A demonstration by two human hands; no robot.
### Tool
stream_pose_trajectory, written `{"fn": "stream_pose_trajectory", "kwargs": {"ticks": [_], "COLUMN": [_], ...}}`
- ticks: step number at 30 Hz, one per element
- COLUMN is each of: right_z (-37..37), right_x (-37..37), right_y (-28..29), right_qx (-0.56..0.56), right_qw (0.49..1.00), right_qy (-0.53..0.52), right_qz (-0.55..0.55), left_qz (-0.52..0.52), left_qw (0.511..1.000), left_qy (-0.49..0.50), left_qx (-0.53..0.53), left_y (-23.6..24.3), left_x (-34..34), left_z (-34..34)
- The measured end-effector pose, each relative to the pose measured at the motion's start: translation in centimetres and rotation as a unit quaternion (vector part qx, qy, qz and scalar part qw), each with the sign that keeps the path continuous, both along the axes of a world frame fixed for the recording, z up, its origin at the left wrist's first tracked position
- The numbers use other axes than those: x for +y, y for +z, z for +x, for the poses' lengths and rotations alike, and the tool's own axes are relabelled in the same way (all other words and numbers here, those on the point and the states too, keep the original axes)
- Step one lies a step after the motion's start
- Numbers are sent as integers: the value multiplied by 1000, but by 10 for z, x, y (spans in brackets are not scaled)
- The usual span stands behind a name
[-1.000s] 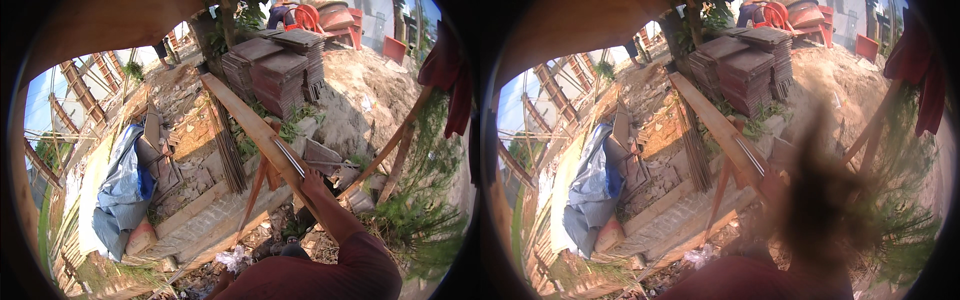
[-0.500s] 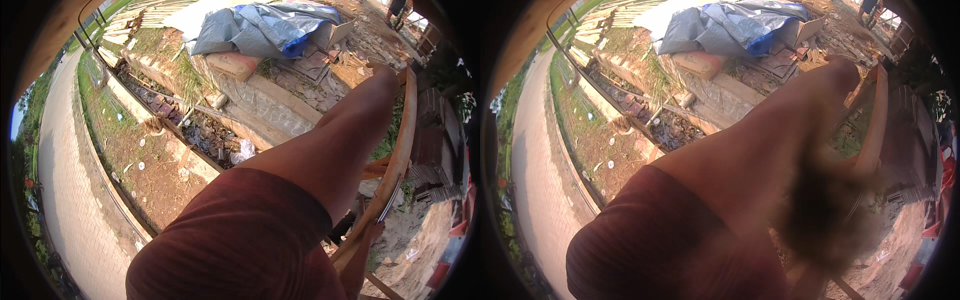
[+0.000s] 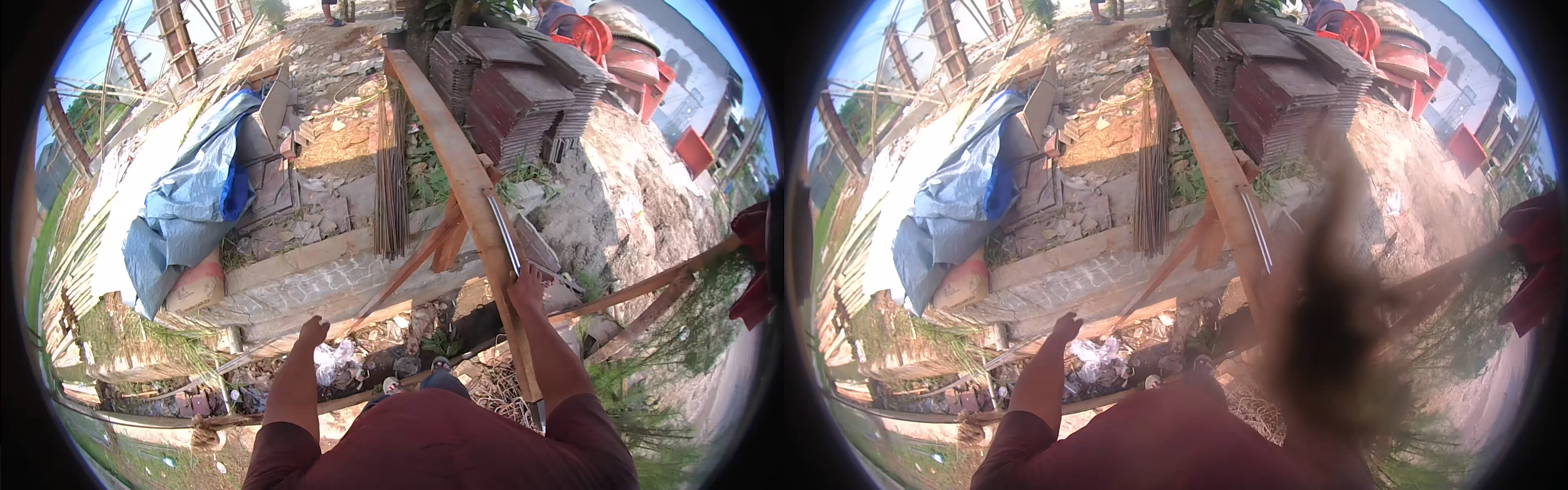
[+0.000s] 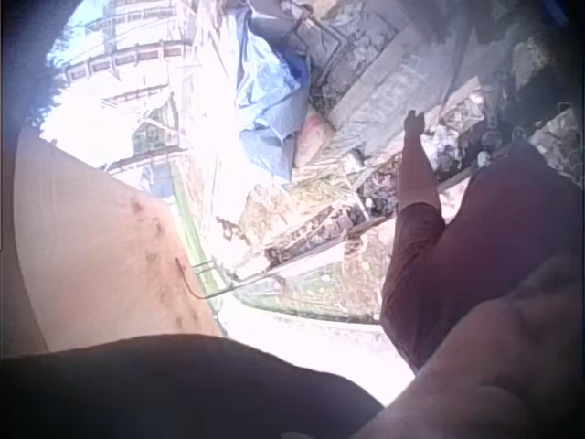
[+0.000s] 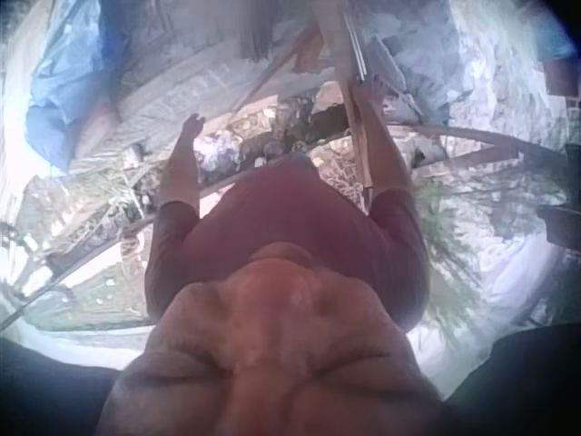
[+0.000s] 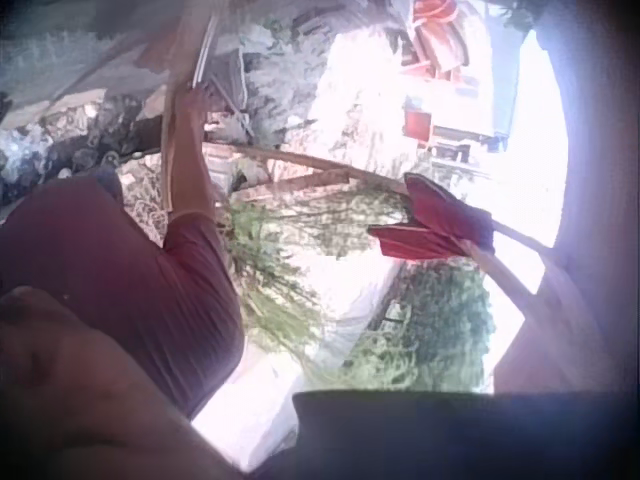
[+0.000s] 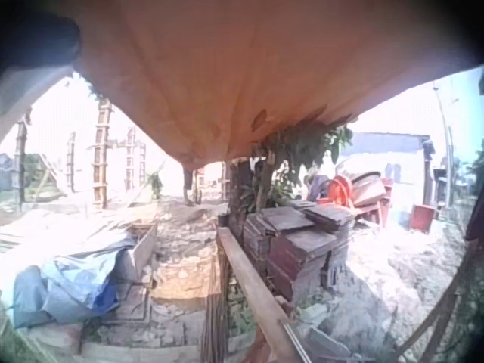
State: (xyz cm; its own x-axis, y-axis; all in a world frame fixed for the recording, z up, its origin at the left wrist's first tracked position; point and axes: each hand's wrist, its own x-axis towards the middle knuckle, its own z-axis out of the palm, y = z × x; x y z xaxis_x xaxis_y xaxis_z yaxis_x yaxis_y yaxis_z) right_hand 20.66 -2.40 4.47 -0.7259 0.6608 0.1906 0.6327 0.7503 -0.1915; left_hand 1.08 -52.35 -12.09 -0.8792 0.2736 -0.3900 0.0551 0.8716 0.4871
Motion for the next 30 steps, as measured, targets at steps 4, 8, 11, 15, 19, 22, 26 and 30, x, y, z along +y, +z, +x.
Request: {"fn": "stream_pose_trajectory", "kwargs": {"ticks": [4, 8, 11, 15, 19, 22, 26, 30], "right_z": [-15, 1, 0, -6, -6, -6, 4, -3], "right_x": [9, 10, 13, 8, 7, 6, 13, 19], "right_y": [-22, -7, -7, -9, -15, -15, -21, -27], "right_qx": [23, 2, 16, 4, 6, -7, 9, 17], "right_qw": [998, 998, 998, 999, 1000, 1000, 1000, 999], "right_qy": [-7, -13, -1, -4, 16, 21, 28, 35], "right_qz": [-54, -61, -67, -51, -24, -11, -3, 5], "left_qz": [-144, -130, -84, 48, 486, 627, 813, 755], "left_qw": [963, 920, 902, 881, 782, 750, 483, 465], "left_qy": [72, 209, 287, 397, 386, 182, -291, -439], "left_qx": [-215, -305, -312, -252, -61, 104, 148, 143], "left_y": [-126, -91, -76, -49, 13, 232, 470, 515], "left_x": [-112, -130, -132, -111, -73, -17, 21, 35], "left_z": [218, 287, 306, 272, 140, 72, 84, 112]}}
